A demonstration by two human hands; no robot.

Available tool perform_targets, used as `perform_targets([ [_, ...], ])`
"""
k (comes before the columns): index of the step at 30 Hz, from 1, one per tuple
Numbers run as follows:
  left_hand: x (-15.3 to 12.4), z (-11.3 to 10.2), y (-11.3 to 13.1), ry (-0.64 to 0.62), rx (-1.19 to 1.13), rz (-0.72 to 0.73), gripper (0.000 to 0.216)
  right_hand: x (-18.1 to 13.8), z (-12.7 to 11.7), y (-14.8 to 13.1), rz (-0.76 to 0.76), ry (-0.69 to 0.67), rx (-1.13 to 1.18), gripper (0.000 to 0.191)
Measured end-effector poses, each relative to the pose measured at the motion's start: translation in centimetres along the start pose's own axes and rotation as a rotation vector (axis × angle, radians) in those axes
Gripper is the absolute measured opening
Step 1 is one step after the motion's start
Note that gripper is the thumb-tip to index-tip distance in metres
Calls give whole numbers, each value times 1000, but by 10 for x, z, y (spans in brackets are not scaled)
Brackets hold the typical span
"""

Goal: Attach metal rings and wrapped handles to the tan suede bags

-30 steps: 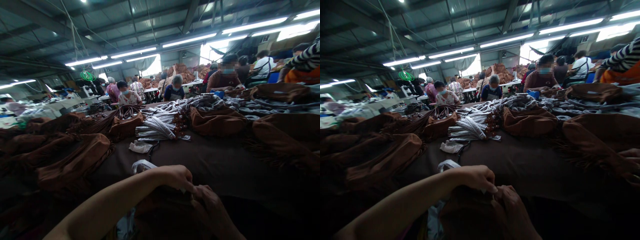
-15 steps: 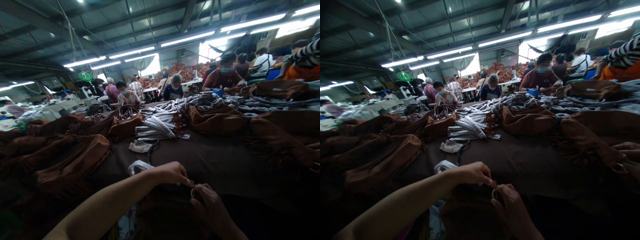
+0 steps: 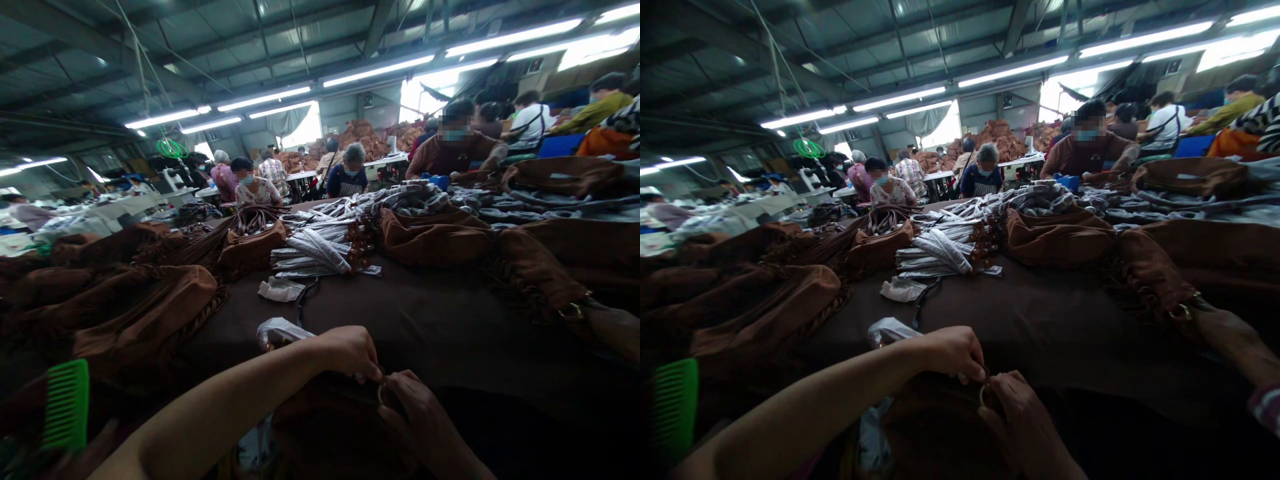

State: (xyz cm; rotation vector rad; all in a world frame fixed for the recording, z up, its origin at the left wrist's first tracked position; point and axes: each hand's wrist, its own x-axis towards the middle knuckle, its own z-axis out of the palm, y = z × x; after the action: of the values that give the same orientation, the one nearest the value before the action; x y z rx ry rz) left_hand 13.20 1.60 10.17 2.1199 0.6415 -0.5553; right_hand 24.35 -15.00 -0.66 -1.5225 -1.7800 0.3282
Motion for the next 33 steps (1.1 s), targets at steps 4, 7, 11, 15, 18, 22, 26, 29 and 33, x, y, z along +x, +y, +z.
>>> perform_targets([
  [4,-3,1,3,-10,80,-22,18,-1,2,-2,3,-26,18,5],
  [7,-3,1,4,-43,106,-10,17,-1,1,-4,0,-54,12,8],
  [11,-3,4,8,-65,253,33,15,-1,0,-6,-8,-102,-37,9],
  [15,-4,10,19,-4,576,99,15,-3,6,-1,-77,-137,-150,20],
  [18,-5,12,25,-93,592,102,23,-5,11,4,-152,-115,-188,23],
  [22,-4,11,25,-144,479,102,29,-7,11,5,-193,-101,-197,17],
  [26,-4,9,24,-269,338,7,24,-5,6,2,-228,-134,-189,15],
  [29,-4,7,25,-251,347,27,25,-4,3,-1,-163,-148,-172,17],
  [33,-5,8,30,-245,394,42,27,-3,-1,-3,-93,-185,-127,19],
])
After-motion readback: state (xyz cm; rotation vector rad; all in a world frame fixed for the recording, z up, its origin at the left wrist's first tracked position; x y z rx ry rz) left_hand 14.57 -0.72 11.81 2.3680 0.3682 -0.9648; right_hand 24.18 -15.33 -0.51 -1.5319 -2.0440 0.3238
